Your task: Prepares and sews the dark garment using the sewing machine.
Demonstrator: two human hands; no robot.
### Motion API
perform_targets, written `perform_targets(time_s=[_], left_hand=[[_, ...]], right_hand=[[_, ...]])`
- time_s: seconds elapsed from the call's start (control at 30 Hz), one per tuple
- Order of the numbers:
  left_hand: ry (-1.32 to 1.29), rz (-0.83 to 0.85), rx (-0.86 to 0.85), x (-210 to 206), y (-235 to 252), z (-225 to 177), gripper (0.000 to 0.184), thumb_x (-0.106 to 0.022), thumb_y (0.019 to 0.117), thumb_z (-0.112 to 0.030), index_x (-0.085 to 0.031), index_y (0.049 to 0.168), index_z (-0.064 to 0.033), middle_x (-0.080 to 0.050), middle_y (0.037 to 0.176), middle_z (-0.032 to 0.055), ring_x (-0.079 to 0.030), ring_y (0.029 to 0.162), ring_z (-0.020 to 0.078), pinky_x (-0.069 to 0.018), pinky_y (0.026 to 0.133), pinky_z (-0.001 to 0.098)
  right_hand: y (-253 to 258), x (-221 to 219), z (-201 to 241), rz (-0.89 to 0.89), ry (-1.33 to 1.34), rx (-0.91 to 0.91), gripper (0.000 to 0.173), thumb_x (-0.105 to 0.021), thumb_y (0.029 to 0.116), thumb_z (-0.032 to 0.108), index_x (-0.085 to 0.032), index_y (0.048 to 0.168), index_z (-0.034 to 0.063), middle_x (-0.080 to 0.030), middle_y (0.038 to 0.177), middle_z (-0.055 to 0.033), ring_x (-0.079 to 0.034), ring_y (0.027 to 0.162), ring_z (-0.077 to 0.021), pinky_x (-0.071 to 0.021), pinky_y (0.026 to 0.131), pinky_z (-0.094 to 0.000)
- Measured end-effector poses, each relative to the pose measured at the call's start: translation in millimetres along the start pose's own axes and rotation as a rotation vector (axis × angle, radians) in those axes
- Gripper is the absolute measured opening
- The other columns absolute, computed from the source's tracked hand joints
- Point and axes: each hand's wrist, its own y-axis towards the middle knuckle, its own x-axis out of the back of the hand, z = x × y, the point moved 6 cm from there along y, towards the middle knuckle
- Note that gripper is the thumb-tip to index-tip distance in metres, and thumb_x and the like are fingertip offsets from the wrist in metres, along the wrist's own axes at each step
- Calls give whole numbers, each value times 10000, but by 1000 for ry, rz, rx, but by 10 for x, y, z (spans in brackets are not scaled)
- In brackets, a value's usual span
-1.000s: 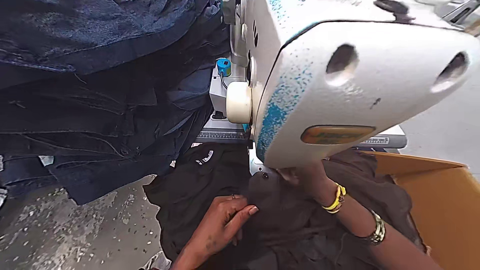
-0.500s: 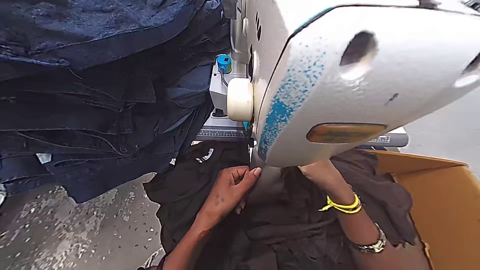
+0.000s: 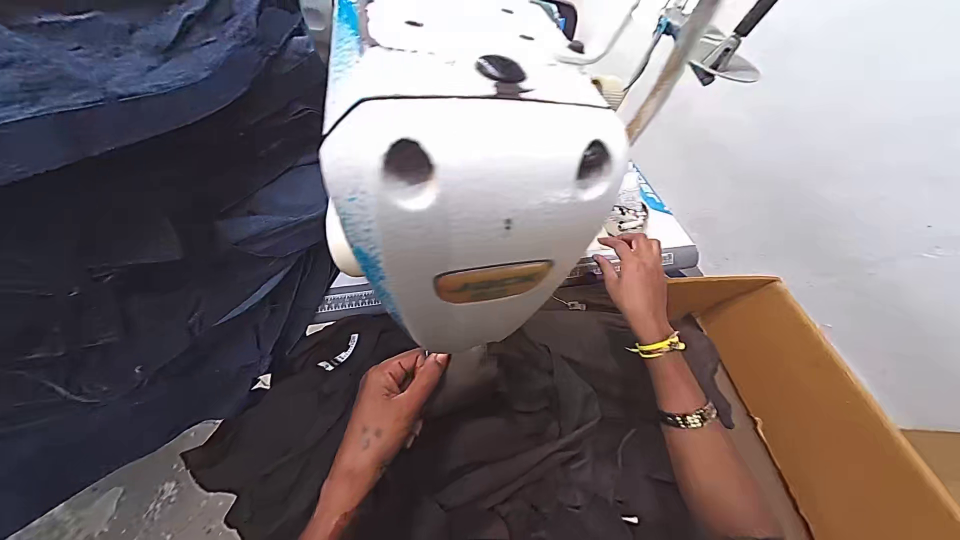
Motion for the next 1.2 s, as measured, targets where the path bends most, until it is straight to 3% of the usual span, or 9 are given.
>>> perform_targets(time_s=[0.27, 0.37, 0.57, 0.7, 0.8, 0.9, 0.97, 1.03, 1.2], left_hand=[[-41, -36, -36, -1, 3, 23, 376, -612, 967, -269, -511, 612, -193, -425, 463, -83, -382, 339, 9, -334, 328, 176], [-50, -103, -170, 3, -38, 48, 351, -612, 972, -257, -509, 640, -206, -432, 497, -111, -390, 366, -20, -345, 344, 153], [276, -339, -571, 14, -277, 9, 333, -648, 963, -441, -674, 779, -165, -647, 808, -85, -587, 845, 12, -471, 786, 197], [253, -224, -500, -17, -191, -39, 400, -657, 962, -357, -579, 643, -129, -538, 667, -70, -532, 695, 1, -427, 655, 176], [100, -7, -614, 46, -363, 12, 387, -655, 979, -233, -512, 655, -78, -525, 653, -7, -524, 662, 6, -427, 623, 147], [-290, 220, -298, 152, -552, 359, 148, -728, 933, -225, -589, 889, -203, -593, 777, -144, -546, 693, -95, -453, 621, 84], [-533, 383, -112, 108, -639, 443, 378, -722, 927, -111, -526, 1237, -202, -730, 1047, -110, -694, 905, -12, -574, 807, 186], [-505, 439, -59, 21, -680, 366, 462, -710, 929, -83, -484, 1328, -141, -723, 1069, -90, -700, 942, 23, -581, 856, 227], [0, 256, -474, -22, -660, -50, 302, -612, 1023, -321, -665, 928, -39, -629, 736, -23, -564, 681, -57, -462, 634, 106]], right_hand=[[221, -318, -108, 35, -89, 117, 352, -767, 892, 127, -727, 1235, 59, -584, 1337, -275, -531, 1218, -515, -454, 894, -657], [176, -257, -71, -4, -57, 138, 209, -721, 908, 69, -748, 1113, 41, -613, 1289, -275, -539, 1219, -519, -454, 912, -665], [-76, 34, 46, -117, 242, 60, 190, -621, 994, 120, -703, 1056, -41, -718, 976, -207, -708, 826, -296, -570, 741, -462], [-78, 113, 462, 60, 469, -87, 188, -616, 995, 122, -693, 1122, 7, -696, 961, -103, -631, 768, -92, -518, 714, -295], [-184, 213, 999, 53, 480, 150, 181, -621, 973, 119, -724, 1050, -9, -730, 937, -97, -673, 790, -96, -550, 738, -281], [-571, 269, 1592, -166, 315, 618, 170, -637, 943, 167, -694, 882, 19, -707, 817, -134, -697, 740, -225, -566, 655, -340], [-810, 215, 1906, -275, 200, 824, 197, -607, 969, 209, -660, 822, 88, -689, 751, -85, -675, 722, -217, -534, 652, -311], [-878, 164, 2083, -311, 123, 877, 186, -624, 946, 197, -688, 789, 121, -684, 718, -58, -670, 721, -209, -514, 663, -298], [-871, 129, 1952, -159, 399, 770, 150, -631, 972, 202, -669, 886, 85, -699, 809, -66, -670, 785, -154, -528, 725, -233]])
